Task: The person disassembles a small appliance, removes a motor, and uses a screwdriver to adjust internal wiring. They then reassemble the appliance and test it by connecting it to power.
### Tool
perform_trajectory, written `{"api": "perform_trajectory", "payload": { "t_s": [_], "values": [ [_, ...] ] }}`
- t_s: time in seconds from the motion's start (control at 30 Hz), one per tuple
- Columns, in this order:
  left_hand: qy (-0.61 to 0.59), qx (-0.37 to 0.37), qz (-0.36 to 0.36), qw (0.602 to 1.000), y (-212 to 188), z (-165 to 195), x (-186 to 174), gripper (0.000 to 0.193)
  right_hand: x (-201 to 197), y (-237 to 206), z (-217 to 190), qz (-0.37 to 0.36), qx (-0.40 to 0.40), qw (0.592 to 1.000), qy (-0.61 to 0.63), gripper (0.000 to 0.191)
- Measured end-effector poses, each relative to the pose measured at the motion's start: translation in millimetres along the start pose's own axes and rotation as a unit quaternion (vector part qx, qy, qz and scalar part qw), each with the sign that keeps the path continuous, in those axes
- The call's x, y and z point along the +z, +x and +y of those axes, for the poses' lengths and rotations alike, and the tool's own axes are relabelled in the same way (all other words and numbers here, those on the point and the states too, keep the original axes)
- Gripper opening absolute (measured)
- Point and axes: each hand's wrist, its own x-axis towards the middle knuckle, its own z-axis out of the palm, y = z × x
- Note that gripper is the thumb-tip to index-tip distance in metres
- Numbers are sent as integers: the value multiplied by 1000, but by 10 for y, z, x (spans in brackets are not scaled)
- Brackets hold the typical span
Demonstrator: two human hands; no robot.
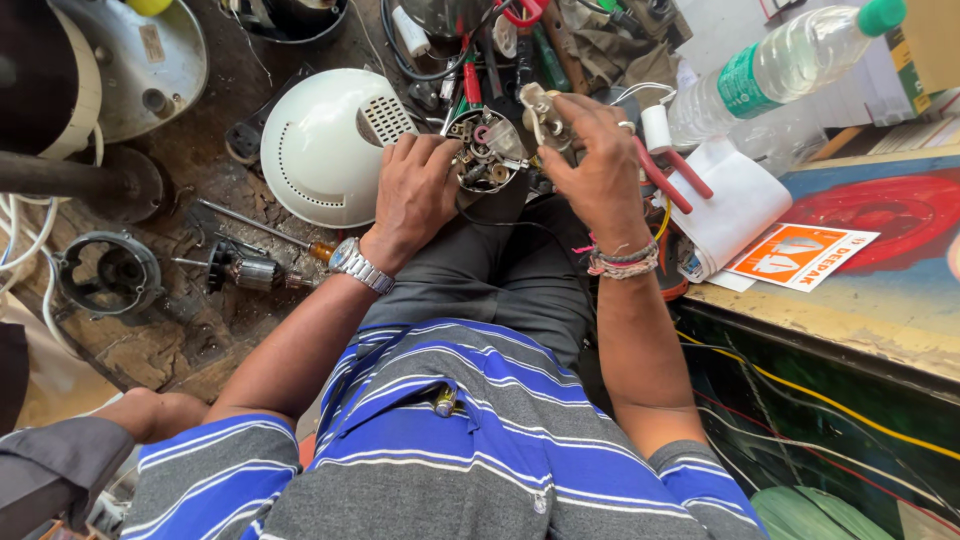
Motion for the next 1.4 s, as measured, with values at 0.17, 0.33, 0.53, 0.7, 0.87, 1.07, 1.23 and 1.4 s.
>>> {"api": "perform_trajectory", "payload": {
  "t_s": [0.17, 0.33, 0.53, 0.7, 0.87, 1.07, 1.23, 1.4],
  "values": [
    [-69, 4, 10, 998, 8, 56, 26, 29, -92, -64, -31, -6, 43, 999, 23, 53],
    [-52, 39, -43, 997, 281, 483, 257, 54, -112, -83, -42, 9, 13, 999, -28, 52],
    [-33, 57, -43, 997, 465, 377, 469, 19, -206, -153, -69, 0, 67, 997, 26, 50],
    [-147, 26, -97, 984, 349, 30, 352, 15, -262, -183, -66, 12, 42, 999, 11, 50],
    [-251, -131, -112, 953, 412, -217, 213, 18, -199, -113, -106, 4, 44, 998, 48, 50],
    [-708, -242, -17, 663, 483, -375, 152, 8, -167, -15, -123, -4, 6, 999, 32, 53],
    [-807, -290, 6, 514, 612, -219, 226, 24, 65, 213, -174, 2, -53, 998, -24, 51],
    [-802, -348, 18, 485, 624, -169, 304, 36, 421, 362, -223, -44, -43, 997, -47, 54]
  ]
}}
